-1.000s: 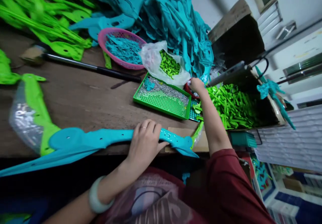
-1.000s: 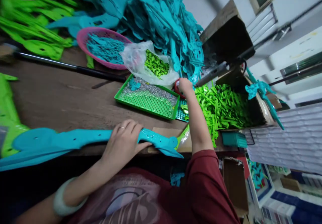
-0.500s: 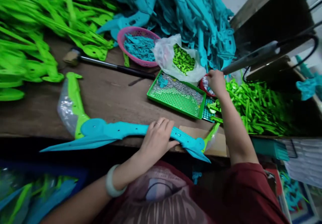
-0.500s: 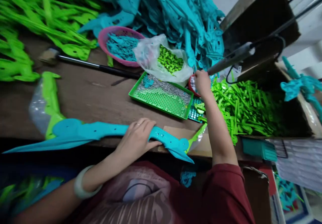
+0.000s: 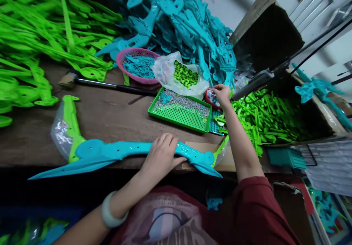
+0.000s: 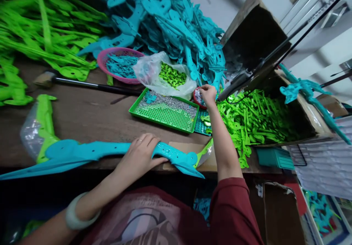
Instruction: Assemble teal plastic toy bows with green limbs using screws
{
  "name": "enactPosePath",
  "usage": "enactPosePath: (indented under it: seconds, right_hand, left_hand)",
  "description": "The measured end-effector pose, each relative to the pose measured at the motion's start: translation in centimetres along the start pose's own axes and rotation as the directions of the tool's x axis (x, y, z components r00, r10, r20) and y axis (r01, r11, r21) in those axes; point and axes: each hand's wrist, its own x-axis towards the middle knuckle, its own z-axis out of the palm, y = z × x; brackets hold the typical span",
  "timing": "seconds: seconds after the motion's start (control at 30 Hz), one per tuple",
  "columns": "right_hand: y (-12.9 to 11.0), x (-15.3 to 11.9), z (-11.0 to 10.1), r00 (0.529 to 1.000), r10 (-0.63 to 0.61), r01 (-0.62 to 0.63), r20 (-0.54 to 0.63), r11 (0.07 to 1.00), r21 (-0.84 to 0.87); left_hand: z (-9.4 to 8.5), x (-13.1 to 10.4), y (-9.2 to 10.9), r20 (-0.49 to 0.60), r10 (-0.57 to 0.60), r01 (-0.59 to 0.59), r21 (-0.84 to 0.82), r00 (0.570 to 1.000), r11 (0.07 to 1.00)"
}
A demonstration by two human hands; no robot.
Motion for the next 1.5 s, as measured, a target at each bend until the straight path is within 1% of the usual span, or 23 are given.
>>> enactPosePath:
  seconds: [0.23,0.33,0.43,0.47,0.5,0.53,0.57,0.67,0.7,0.77,0.83,0.87,0.97,1.03,1.1,1.2,1.23,1.27,1.3,1.37,1.43,1.47,1.5]
  right_hand:
    - [-0.9,-0.5,-1.8,1.000,0.013,-0.010,-0.026,0.996,0.083]
    - [-2.4,-2.7,-2.5,1.000,-0.004,0.007,-0.029,0.992,0.124]
    - [-3.9,-9.0,-3.3,0.986,-0.100,0.068,0.136,0.972,0.223]
    - [-4.2,-11.7,-3.6,0.946,-0.191,0.100,0.261,0.941,0.324]
    - [-4.5,-14.5,-3.9,0.881,-0.266,0.092,0.392,0.907,0.410]
    - [-4.7,-17.2,-4.1,0.830,-0.309,0.071,0.465,0.885,0.461]
    - [-4.8,-19.5,-4.2,0.805,-0.337,0.075,0.489,0.875,0.479]
    - [-4.6,-23.7,-3.9,0.824,-0.419,0.220,0.382,0.857,0.466]
    - [-4.5,-24.1,-3.7,0.822,-0.455,0.292,0.342,0.853,0.433]
    - [-4.5,-24.0,-3.2,0.786,-0.530,0.419,0.318,0.836,0.355]
    - [-4.6,-23.5,-3.1,0.758,-0.577,0.485,0.305,0.810,0.330]
    - [-4.7,-23.3,-3.1,0.765,-0.578,0.478,0.285,0.806,0.349]
    - [-5.3,-23.1,-3.3,0.828,-0.514,0.362,0.224,0.795,0.486]
    - [-5.6,-23.3,-3.5,0.841,-0.492,0.331,0.226,0.798,0.504]
    - [-6.0,-23.6,-3.6,0.799,-0.548,0.421,0.246,0.803,0.421]
    - [-6.3,-24.2,-4.0,0.679,-0.665,0.643,0.311,0.743,0.185]
    - [-6.3,-24.3,-4.2,0.657,-0.680,0.690,0.325,0.716,0.104]
    - [-6.1,-24.3,-4.4,0.656,-0.678,0.708,0.331,0.705,0.042]
    - [-5.8,-24.2,-4.6,0.677,-0.657,0.693,0.331,0.721,0.013]
    - [-4.8,-23.6,-5.0,0.767,-0.551,0.562,0.330,0.824,0.068]
    - [-3.3,-22.6,-5.1,0.857,-0.359,0.295,0.369,0.930,0.220]
    - [-2.5,-22.1,-5.1,0.875,-0.264,0.151,0.407,0.945,0.291]
    - [-1.7,-21.6,-5.0,0.870,-0.204,0.040,0.449,0.937,0.348]
  left_hand:
    - [0.3,-0.1,-0.2,-0.047,0.029,-0.026,0.048,0.998,0.998]
    - [0.3,0.0,-0.3,-0.020,0.026,-0.025,0.056,0.999,0.998]
    - [0.2,-0.2,-0.3,-0.007,0.014,-0.014,0.002,1.000,1.000]
    - [0.0,-0.3,-0.2,-0.033,0.018,-0.019,-0.039,0.999,0.999]
    - [-0.2,-0.5,0.1,-0.076,0.023,-0.030,-0.097,0.997,0.995]
    - [-0.5,-0.7,0.3,-0.128,0.025,-0.047,-0.174,0.991,0.984]
    - [-0.8,-0.8,0.7,-0.180,0.023,-0.071,-0.265,0.983,0.962]
    - [-2.1,-0.7,1.9,-0.272,0.009,-0.153,-0.512,0.962,0.845]
    - [-2.6,-0.4,2.2,-0.289,0.008,-0.171,-0.541,0.957,0.823]
    - [-3.3,0.2,2.6,-0.303,0.026,-0.192,-0.534,0.953,0.823]
    - [-3.8,0.9,2.7,-0.292,0.026,-0.181,-0.516,0.956,0.837]
    - [-3.9,1.2,2.8,-0.277,0.011,-0.163,-0.531,0.961,0.831]
    - [-4.1,1.6,2.8,-0.245,-0.074,-0.097,-0.621,0.967,0.778]
    - [-4.3,1.5,2.7,-0.269,-0.074,-0.115,-0.622,0.960,0.774]
    - [-4.6,1.2,2.6,-0.327,0.026,-0.206,-0.529,0.945,0.823]
    - [-5.3,0.6,2.6,-0.384,0.264,-0.373,-0.244,0.885,0.895]
    - [-5.4,0.3,2.5,-0.392,0.318,-0.403,-0.155,0.863,0.902]
    - [-5.5,0.1,2.5,-0.402,0.343,-0.410,-0.092,0.849,0.907]
    - [-5.4,-0.1,2.3,-0.414,0.337,-0.393,-0.054,0.846,0.918]
    - [-4.6,-0.5,1.8,-0.391,0.265,-0.303,-0.037,0.882,0.952]
    - [-3.4,-0.8,0.9,-0.317,0.200,-0.218,-0.023,0.927,0.976]
    - [-2.7,-1.0,0.3,-0.269,0.190,-0.200,-0.011,0.944,0.980]
    - [-2.0,-1.1,-0.2,-0.227,0.190,-0.196,-0.006,0.955,0.981]
